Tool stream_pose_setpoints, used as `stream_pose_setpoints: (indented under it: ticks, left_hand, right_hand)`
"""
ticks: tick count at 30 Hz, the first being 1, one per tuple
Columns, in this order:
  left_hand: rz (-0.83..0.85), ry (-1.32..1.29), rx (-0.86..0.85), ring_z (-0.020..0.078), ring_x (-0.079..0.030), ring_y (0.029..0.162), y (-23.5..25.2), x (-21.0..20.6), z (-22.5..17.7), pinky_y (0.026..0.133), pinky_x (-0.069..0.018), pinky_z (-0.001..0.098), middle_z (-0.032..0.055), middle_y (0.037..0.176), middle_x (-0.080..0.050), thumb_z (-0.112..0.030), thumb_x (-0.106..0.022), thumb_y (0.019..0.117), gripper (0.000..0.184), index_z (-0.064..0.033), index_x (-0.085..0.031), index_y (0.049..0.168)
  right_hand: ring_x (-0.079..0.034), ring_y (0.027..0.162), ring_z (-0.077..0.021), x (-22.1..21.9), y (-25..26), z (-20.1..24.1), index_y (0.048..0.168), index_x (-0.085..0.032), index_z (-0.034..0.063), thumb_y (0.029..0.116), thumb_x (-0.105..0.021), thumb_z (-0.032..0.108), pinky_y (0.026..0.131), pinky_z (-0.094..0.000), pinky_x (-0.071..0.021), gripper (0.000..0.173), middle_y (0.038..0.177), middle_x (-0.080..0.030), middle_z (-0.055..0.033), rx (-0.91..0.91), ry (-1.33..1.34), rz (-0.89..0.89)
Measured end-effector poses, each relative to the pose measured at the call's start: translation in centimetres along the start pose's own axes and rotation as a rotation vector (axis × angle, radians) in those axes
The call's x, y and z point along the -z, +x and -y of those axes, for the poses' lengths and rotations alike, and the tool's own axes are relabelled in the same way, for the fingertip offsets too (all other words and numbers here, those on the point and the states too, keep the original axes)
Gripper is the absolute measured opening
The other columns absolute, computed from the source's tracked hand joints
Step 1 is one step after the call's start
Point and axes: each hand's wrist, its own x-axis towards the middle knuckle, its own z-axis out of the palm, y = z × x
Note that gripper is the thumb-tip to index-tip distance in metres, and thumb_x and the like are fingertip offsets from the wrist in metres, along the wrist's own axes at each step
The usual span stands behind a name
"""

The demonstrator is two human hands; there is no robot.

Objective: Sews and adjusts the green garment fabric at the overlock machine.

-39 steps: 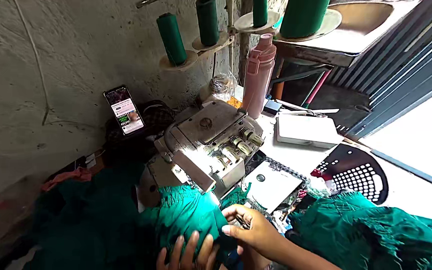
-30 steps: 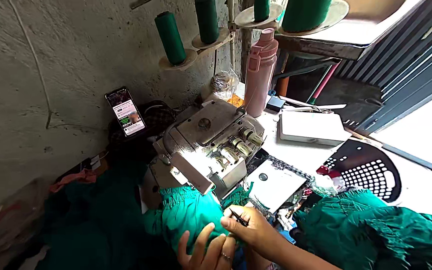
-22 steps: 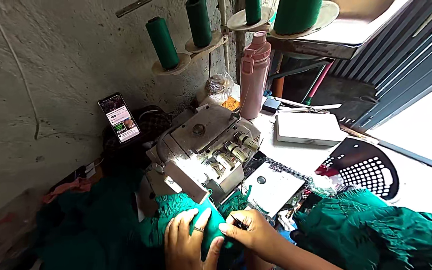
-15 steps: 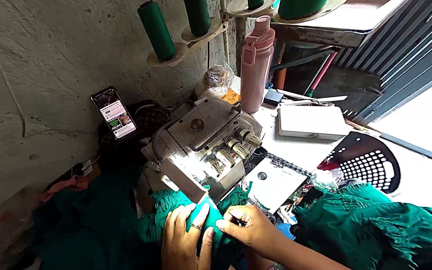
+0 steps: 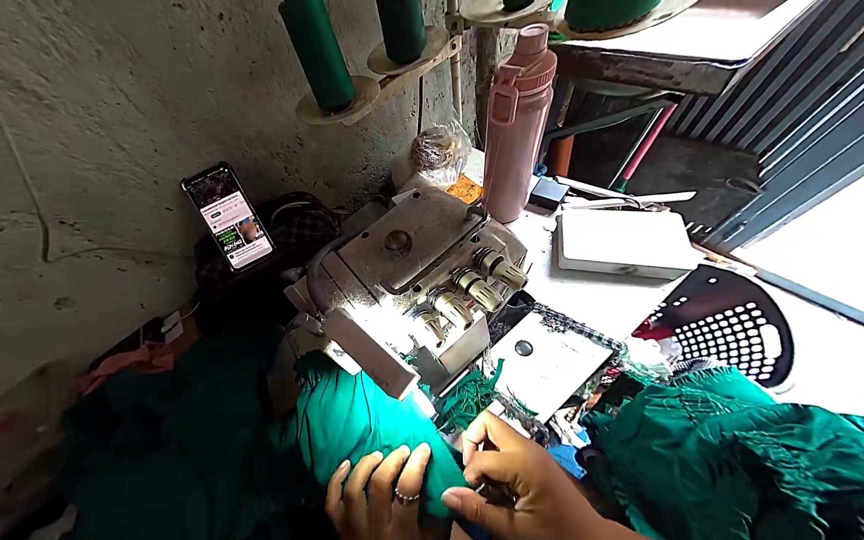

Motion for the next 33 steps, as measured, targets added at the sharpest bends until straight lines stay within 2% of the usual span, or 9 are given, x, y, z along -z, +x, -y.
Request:
stream_pose_setpoints:
  ticks: [3, 6, 8, 10, 12, 15, 18, 24, 33]
  left_hand:
    - [0.055, -0.218, 0.057, 0.0113, -0.059, 0.108, 0.8, 1.8, 0.9, 0.110, -0.0337, 0.0309, -0.0048, 0.095, -0.069, -0.039, -0.052, 0.1027, 0.025, -0.0205, -0.069, 0.101]
    - [0.060, -0.460, 0.222, 0.0029, -0.061, 0.111, 1.7, 3.0, 1.9, 0.103, -0.0441, 0.0202, 0.0037, 0.101, -0.070, -0.029, -0.058, 0.1025, 0.029, -0.0026, -0.068, 0.100]
    - [0.006, -0.609, 0.329, -0.0043, -0.060, 0.112, 2.7, 3.3, 2.3, 0.101, -0.0467, 0.0158, -0.0032, 0.108, -0.070, -0.021, -0.062, 0.1001, 0.022, -0.0029, -0.071, 0.110]
    - [-0.022, -0.708, 0.356, -0.0068, -0.060, 0.113, 3.7, 3.4, 2.9, 0.100, -0.0482, 0.0148, -0.0178, 0.113, -0.068, -0.021, -0.063, 0.0999, 0.018, -0.0210, -0.074, 0.114]
    - [-0.007, -0.694, 0.278, -0.0080, -0.061, 0.107, 4.3, 3.7, 2.9, 0.097, -0.0486, 0.0138, -0.0216, 0.106, -0.067, -0.029, -0.063, 0.1008, 0.012, -0.0278, -0.073, 0.107]
    - [0.098, -0.435, -0.031, 0.0043, -0.058, 0.097, 3.9, 4.4, 1.1, 0.101, -0.0407, 0.0237, -0.0069, 0.090, -0.061, -0.041, -0.059, 0.1025, 0.022, -0.0218, -0.067, 0.097]
    - [0.132, -0.241, -0.217, 0.0124, -0.054, 0.104, 1.5, 3.2, -0.3, 0.106, -0.0317, 0.0291, -0.0035, 0.093, -0.061, -0.040, -0.057, 0.1031, 0.023, -0.0212, -0.070, 0.097]
    - [0.149, -0.167, -0.153, 0.0063, -0.055, 0.107, -0.7, 2.6, -0.5, 0.110, -0.0225, 0.0337, -0.0082, 0.088, -0.064, -0.034, -0.060, 0.1021, 0.015, -0.0266, -0.074, 0.101]
    - [0.155, -0.171, -0.126, 0.0054, -0.053, 0.110, -0.5, 3.6, -0.8, 0.110, -0.0195, 0.0365, -0.0097, 0.090, -0.063, -0.031, -0.059, 0.1023, 0.015, -0.0302, -0.073, 0.102]
  right_hand:
    - [-0.055, 0.078, 0.0030, 0.0, -0.1, -0.3, 0.078, -0.062, 0.0073, 0.0933, -0.074, 0.040, 0.062, -0.0096, -0.0452, 0.038, 0.100, -0.061, -0.0055, -0.021, 0.085, -0.051]
    - [-0.060, 0.071, 0.0058, -0.1, 0.4, -1.7, 0.108, -0.062, 0.0073, 0.0896, -0.078, 0.038, 0.058, -0.0129, -0.0506, 0.039, 0.117, -0.068, -0.0004, -0.254, 0.226, -0.045]
    - [-0.062, 0.073, 0.0037, 0.0, 1.0, -1.9, 0.121, -0.061, 0.0101, 0.0885, -0.079, 0.036, 0.062, -0.0155, -0.0518, 0.045, 0.106, -0.070, 0.0054, -0.384, 0.317, 0.032]
    - [-0.062, 0.070, 0.0039, 0.0, 1.2, -1.8, 0.116, -0.066, 0.0107, 0.0898, -0.078, 0.034, 0.062, -0.0145, -0.0524, 0.037, 0.093, -0.069, 0.0067, -0.422, 0.338, 0.081]
    - [-0.058, 0.060, 0.0037, 0.2, 1.1, -1.4, 0.107, -0.069, 0.0097, 0.0929, -0.074, 0.031, 0.055, -0.0141, -0.0508, 0.026, 0.084, -0.066, 0.0063, -0.460, 0.319, 0.128]
    - [-0.058, 0.060, 0.0029, 0.9, 0.3, -0.7, 0.104, -0.070, 0.0072, 0.0953, -0.071, 0.024, 0.055, -0.0150, -0.0507, 0.019, 0.085, -0.067, 0.0044, -0.483, 0.308, 0.198]
    - [-0.056, 0.058, 0.0043, 1.5, -0.2, -0.1, 0.101, -0.071, 0.0066, 0.0933, -0.070, 0.015, 0.054, -0.0140, -0.0495, 0.012, 0.080, -0.066, 0.0070, -0.518, 0.351, 0.242]
    - [-0.056, 0.058, 0.0060, 2.1, -0.9, -0.2, 0.106, -0.073, 0.0067, 0.0909, -0.073, 0.010, 0.053, -0.0126, -0.0476, 0.015, 0.082, -0.069, 0.0092, -0.556, 0.456, 0.271]
    - [-0.049, 0.054, 0.0093, 2.5, -1.4, -0.4, 0.095, -0.076, 0.0100, 0.0926, -0.073, 0.019, 0.051, -0.0109, -0.0413, 0.009, 0.071, -0.065, 0.0136, -0.540, 0.416, 0.241]
